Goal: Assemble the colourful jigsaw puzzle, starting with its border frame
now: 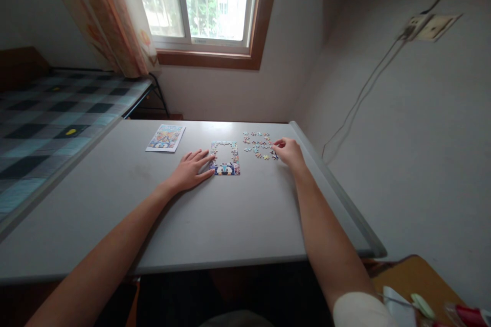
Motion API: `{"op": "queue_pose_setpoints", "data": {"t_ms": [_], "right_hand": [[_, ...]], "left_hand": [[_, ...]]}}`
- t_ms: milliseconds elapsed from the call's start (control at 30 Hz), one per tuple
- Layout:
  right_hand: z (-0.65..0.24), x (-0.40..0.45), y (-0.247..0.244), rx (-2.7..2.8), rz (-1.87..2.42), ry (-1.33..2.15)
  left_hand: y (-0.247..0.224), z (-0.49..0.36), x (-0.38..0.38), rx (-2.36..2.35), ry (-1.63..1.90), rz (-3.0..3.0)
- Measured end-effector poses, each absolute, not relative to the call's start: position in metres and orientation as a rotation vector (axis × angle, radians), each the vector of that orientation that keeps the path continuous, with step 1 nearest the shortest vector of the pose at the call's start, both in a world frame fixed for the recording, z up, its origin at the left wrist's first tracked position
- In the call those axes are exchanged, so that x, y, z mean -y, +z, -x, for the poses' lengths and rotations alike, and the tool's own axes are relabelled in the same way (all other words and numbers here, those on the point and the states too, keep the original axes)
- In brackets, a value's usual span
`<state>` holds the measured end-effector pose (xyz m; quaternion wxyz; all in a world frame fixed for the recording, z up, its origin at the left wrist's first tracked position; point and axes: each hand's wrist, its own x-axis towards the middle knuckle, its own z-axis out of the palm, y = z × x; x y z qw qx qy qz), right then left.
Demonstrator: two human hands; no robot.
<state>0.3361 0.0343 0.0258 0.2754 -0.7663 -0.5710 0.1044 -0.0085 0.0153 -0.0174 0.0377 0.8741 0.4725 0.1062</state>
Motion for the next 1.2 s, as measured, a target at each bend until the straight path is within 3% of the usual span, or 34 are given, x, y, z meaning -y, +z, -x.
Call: {"op": "queue_pose_setpoints", "data": {"t_ms": [600, 1000, 1200], "right_hand": [[-0.348, -0.031, 0.024, 1.588, 2.431, 0.437], [-0.354, -0.035, 0.014, 1.57, 2.343, 0.373], [-0.348, -0.038, 0.015, 1.52, 2.031, 0.497]], "left_hand": [[-0.016, 0.008, -0.015, -1.447, 0.324, -2.673], [-0.015, 0.008, -0.015, -1.456, 0.318, -2.67], [-0.013, 0.007, -0.014, -1.448, 0.3, -2.665]]}}
